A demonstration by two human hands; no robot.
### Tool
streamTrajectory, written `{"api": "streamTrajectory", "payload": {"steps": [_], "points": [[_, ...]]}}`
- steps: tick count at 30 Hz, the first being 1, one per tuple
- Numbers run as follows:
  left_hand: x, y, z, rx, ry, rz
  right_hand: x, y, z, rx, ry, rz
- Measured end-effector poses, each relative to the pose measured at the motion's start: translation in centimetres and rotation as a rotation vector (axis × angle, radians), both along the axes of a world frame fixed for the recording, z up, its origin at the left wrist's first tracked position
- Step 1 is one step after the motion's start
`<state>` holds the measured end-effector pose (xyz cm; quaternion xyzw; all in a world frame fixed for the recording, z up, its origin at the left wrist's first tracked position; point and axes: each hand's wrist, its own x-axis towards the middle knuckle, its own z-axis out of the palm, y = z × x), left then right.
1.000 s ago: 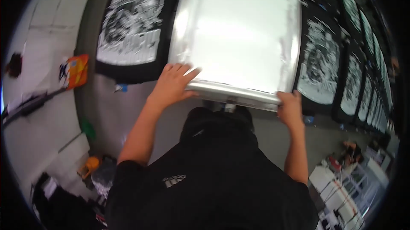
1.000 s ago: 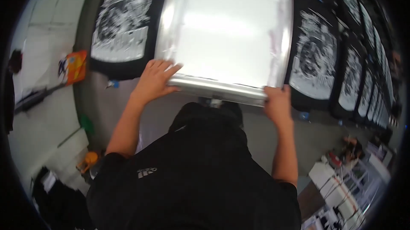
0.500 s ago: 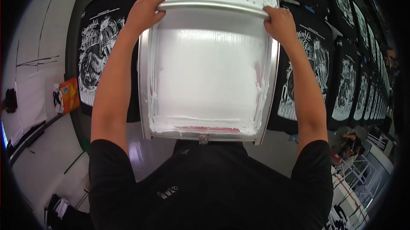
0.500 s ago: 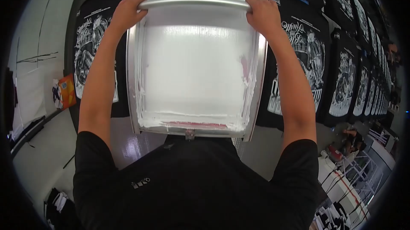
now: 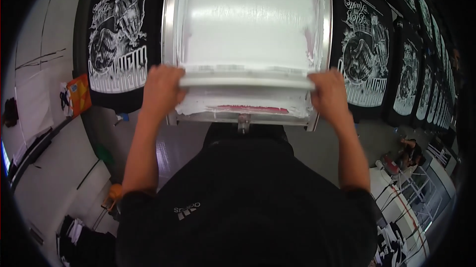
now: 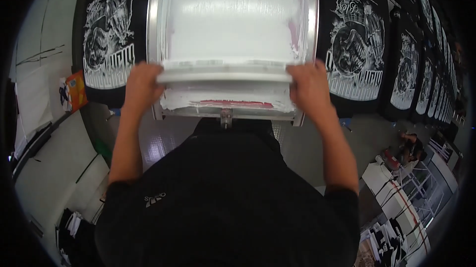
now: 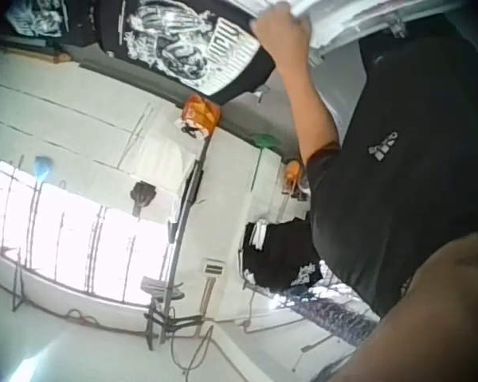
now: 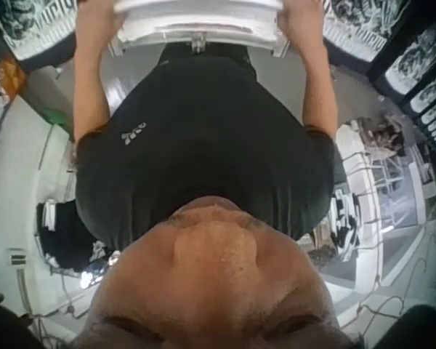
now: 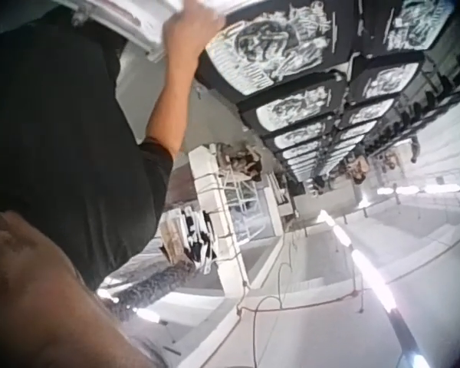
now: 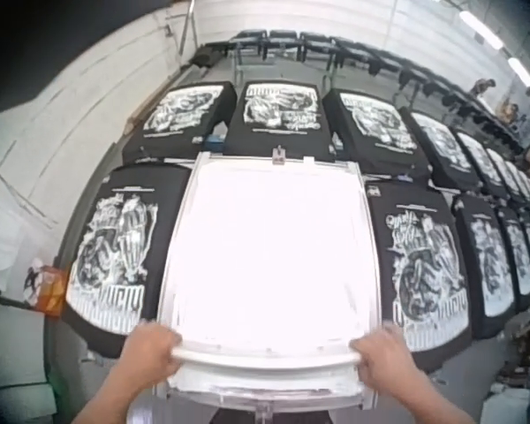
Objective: Printing designs onto t-shirts using a manual screen press and squeegee.
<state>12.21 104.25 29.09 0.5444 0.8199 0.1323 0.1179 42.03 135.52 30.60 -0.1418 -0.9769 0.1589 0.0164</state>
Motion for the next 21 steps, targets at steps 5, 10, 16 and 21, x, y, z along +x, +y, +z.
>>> {"api": "streamTrajectory", "payload": {"steps": [5, 10, 16, 21], "points": [[7.6, -5.9, -1.2, 0.045, -0.073, 0.041, 5.8, -7.9, 0.4, -0.047, -0.199, -0.120], [7.7, -5.8, -2.8, 0.047, -0.091, 0.045, 5.6, -8.3, -1.2, -0.069, -0.293, -0.149], [8.4, -6.1, -5.7, 0.223, 0.016, 0.106, 5.9, -9.0, -3.5, -0.034, -0.159, -0.224], [-5.1, 6.9, -8.2, 0.224, 0.114, 0.082, -5.2, 4.4, -6.5, 0.162, -0.002, -0.179]]}}
